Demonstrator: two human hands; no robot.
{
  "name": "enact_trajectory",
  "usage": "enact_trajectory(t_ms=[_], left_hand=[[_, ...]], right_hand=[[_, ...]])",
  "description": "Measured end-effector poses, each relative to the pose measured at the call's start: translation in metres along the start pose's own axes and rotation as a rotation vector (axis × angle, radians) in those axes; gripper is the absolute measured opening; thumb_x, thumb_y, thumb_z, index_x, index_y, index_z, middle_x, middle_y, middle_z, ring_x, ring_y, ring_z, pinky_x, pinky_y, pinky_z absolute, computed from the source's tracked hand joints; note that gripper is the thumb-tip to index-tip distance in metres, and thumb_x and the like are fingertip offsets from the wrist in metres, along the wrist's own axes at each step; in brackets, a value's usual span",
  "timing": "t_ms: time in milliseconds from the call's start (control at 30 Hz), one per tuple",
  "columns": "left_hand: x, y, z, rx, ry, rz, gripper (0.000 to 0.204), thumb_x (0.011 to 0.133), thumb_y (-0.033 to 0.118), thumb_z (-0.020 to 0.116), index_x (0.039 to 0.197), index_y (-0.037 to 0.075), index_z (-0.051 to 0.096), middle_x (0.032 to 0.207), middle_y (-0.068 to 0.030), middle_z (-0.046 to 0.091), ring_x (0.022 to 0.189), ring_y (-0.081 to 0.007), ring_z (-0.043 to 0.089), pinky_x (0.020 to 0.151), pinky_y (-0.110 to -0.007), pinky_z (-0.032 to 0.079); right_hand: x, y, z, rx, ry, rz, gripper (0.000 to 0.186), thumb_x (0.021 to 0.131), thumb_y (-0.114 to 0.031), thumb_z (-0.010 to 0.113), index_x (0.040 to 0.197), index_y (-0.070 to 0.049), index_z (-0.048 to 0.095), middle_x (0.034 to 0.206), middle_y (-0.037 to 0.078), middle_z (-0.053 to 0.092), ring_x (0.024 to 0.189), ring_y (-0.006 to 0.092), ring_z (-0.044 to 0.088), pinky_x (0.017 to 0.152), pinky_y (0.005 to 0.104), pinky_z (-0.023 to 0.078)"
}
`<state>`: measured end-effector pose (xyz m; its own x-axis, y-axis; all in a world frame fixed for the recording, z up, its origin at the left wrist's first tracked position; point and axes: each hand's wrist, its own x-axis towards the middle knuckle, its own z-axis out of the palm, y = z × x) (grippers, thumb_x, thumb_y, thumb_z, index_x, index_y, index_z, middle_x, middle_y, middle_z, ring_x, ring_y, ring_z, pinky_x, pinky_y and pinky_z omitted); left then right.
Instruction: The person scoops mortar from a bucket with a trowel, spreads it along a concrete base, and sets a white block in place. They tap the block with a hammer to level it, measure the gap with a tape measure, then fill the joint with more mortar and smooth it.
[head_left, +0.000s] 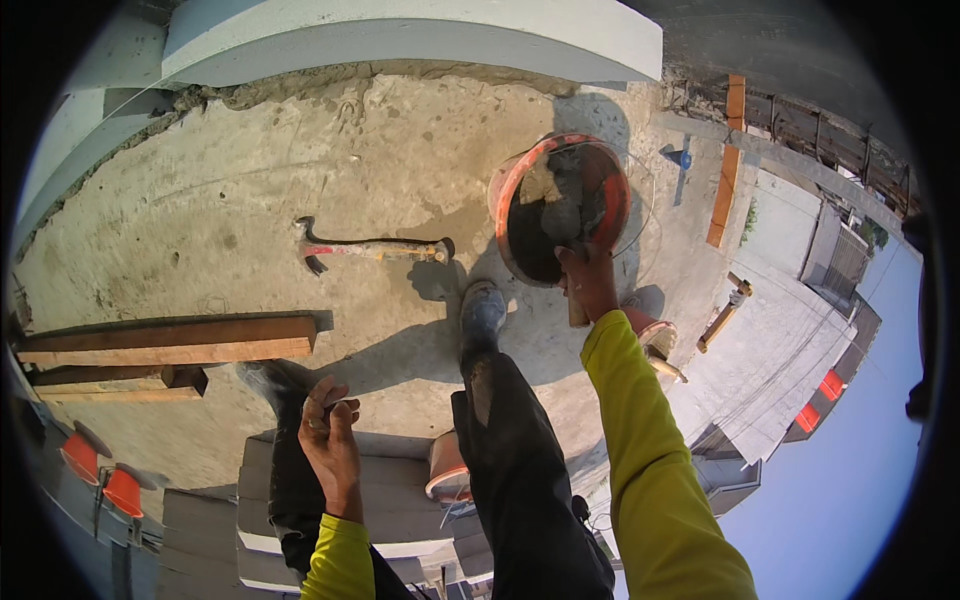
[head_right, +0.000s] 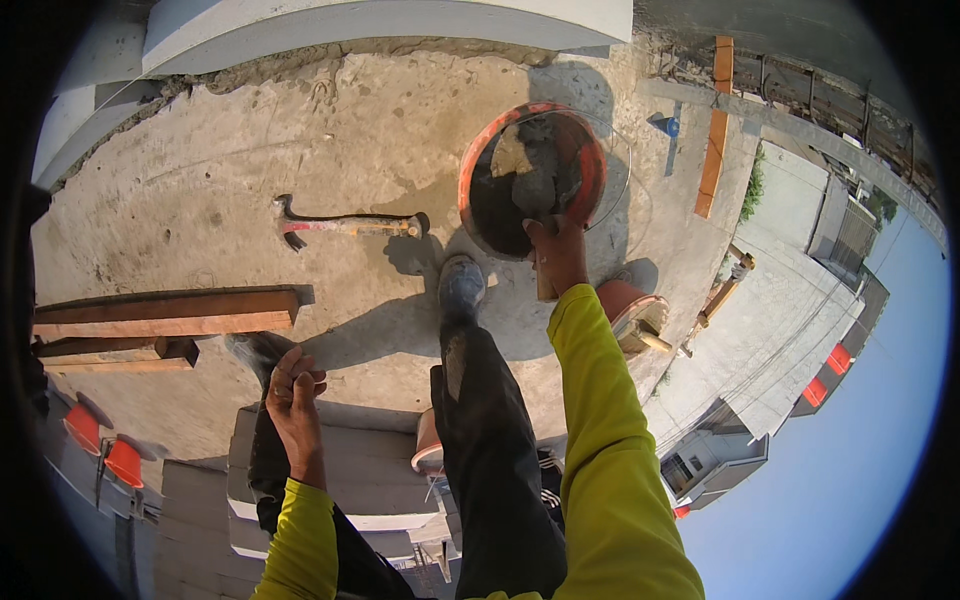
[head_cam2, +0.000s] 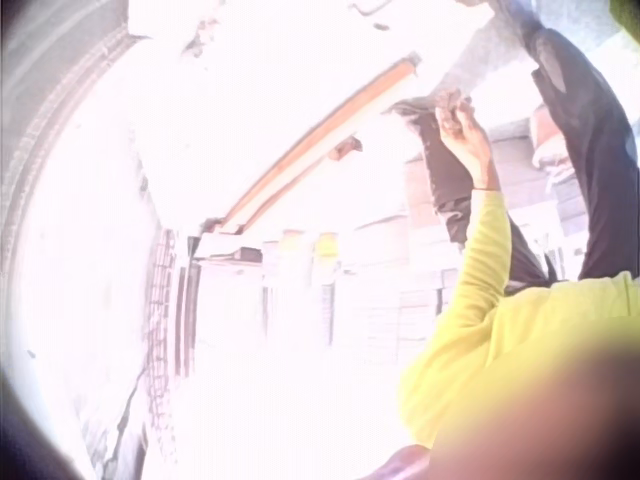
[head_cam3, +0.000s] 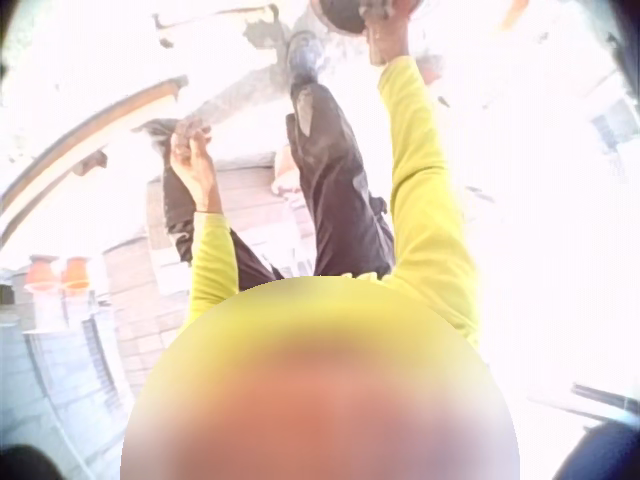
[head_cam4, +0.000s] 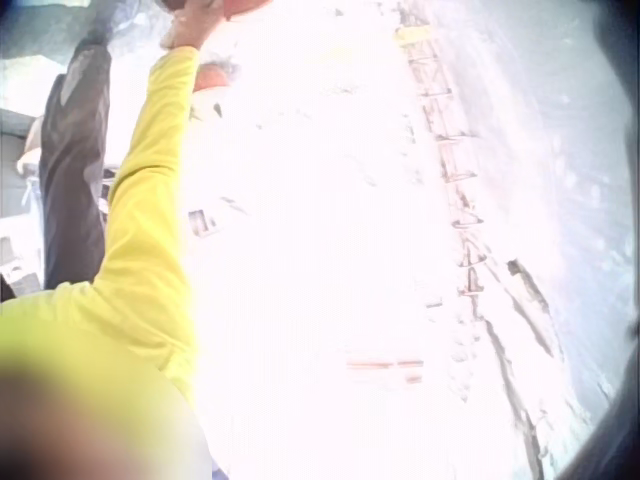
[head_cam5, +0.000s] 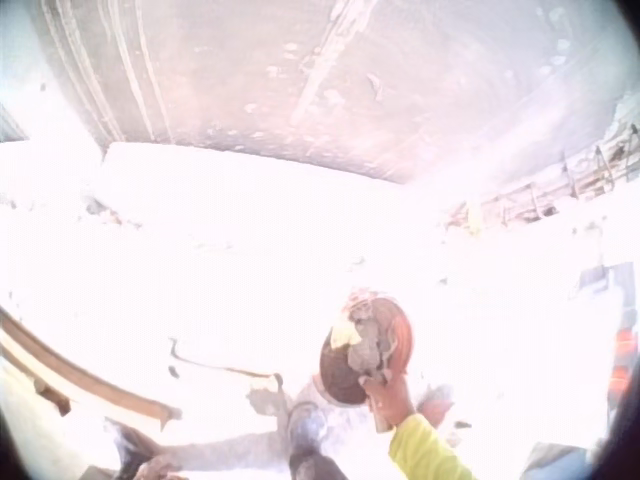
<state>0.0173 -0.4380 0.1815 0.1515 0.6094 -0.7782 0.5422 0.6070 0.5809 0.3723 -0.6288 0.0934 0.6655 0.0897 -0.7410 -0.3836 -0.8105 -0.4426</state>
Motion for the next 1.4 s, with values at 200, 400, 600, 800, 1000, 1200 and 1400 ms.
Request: enact_trajectory(t_ms=[200, 400, 600, 800, 1000, 1200, 1400], left_hand=[[-0.002, -0.001, 0.0, -0.022, -0.028, 0.004, 0.037, 0.097, 0.013, 0.058, 0.128, -0.005, 0.058, 0.11, -0.0156, 0.067, 0.094, -0.0185, 0.067, 0.082, -0.03, 0.055], [-0.007, 0.001, -0.018, -0.274, -0.024, 0.016, 0.035, 0.096, 0.012, 0.061, 0.126, -0.004, 0.059, 0.11, -0.0113, 0.066, 0.092, -0.0172, 0.066, 0.083, -0.031, 0.054], [-0.002, 0.004, -0.049, -0.411, 0.057, 0.074, 0.032, 0.097, 0.005, 0.059, 0.128, -0.004, 0.058, 0.112, -0.0101, 0.066, 0.094, -0.0174, 0.066, 0.085, -0.03, 0.054], [0.008, 0.023, -0.096, -0.512, 0.154, -0.032, 0.032, 0.097, 0.003, 0.057, 0.127, -0.005, 0.059, 0.112, -0.0095, 0.066, 0.094, -0.0165, 0.066, 0.085, -0.029, 0.055], [0.018, 0.03, -0.129, -0.612, 0.191, -0.058, 0.031, 0.097, 0.004, 0.057, 0.126, -0.007, 0.06, 0.11, -0.0096, 0.067, 0.092, -0.0154, 0.067, 0.086, -0.031, 0.057], [0.025, 0.041, -0.144, -0.601, 0.159, -0.146, 0.032, 0.098, 0.004, 0.058, 0.128, -0.005, 0.06, 0.113, -0.0121, 0.067, 0.096, -0.0178, 0.067, 0.091, -0.033, 0.055], [0.032, 0.049, -0.14, -0.612, 0.148, -0.166, 0.033, 0.095, 0.005, 0.056, 0.126, -0.005, 0.06, 0.111, -0.0113, 0.067, 0.092, -0.0186, 0.068, 0.087, -0.032, 0.056]], right_hand=[[-0.049, 0.028, -0.002, 0.043, 0.232, -0.106, 0.024, 0.085, -0.013, 0.075, 0.101, 0.0, 0.064, 0.072, 0.004, 0.063, 0.055, 0.0114, 0.059, 0.05, 0.0293, 0.048], [-0.083, -0.029, 0.002, -0.33, 0.153, -0.651, 0.024, 0.081, -0.007, 0.076, 0.102, -0.001, 0.065, 0.081, 0.006, 0.066, 0.069, 0.0135, 0.06, 0.066, 0.032, 0.052], [-0.093, -0.128, 0.117, -0.505, -0.197, -1.108, 0.029, 0.078, -0.009, 0.077, 0.103, -0.001, 0.066, 0.089, 0.016, 0.069, 0.076, 0.0326, 0.069, 0.071, 0.038, 0.055], [-0.112, -0.187, 0.276, -0.535, -0.699, -1.221, 0.034, 0.075, -0.013, 0.077, 0.105, 0.0, 0.066, 0.091, 0.02, 0.069, 0.078, 0.0378, 0.068, 0.068, 0.0417, 0.055], [-0.057, -0.244, 0.373, -0.551, -1.082, -0.801, 0.037, 0.08, -0.017, 0.073, 0.111, 0.003, 0.067, 0.078, 0.009, 0.067, 0.068, 0.0229, 0.064, 0.061, 0.032, 0.049], [0.014, -0.29, 0.378, -0.519, -0.682, -0.471, 0.054, 0.087, -0.027, 0.071, 0.126, 0.008, 0.06, 0.092, 0.009, 0.07, 0.079, 0.0164, 0.065, 0.071, 0.0331, 0.051], [-0.013, -0.239, 0.387, -0.835, -0.349, -0.937, 0.052, 0.092, -0.026, 0.069, 0.132, 0.003, 0.053, 0.12, 0.025, 0.063, 0.108, 0.037, 0.064, 0.09, 0.0426, 0.052]])
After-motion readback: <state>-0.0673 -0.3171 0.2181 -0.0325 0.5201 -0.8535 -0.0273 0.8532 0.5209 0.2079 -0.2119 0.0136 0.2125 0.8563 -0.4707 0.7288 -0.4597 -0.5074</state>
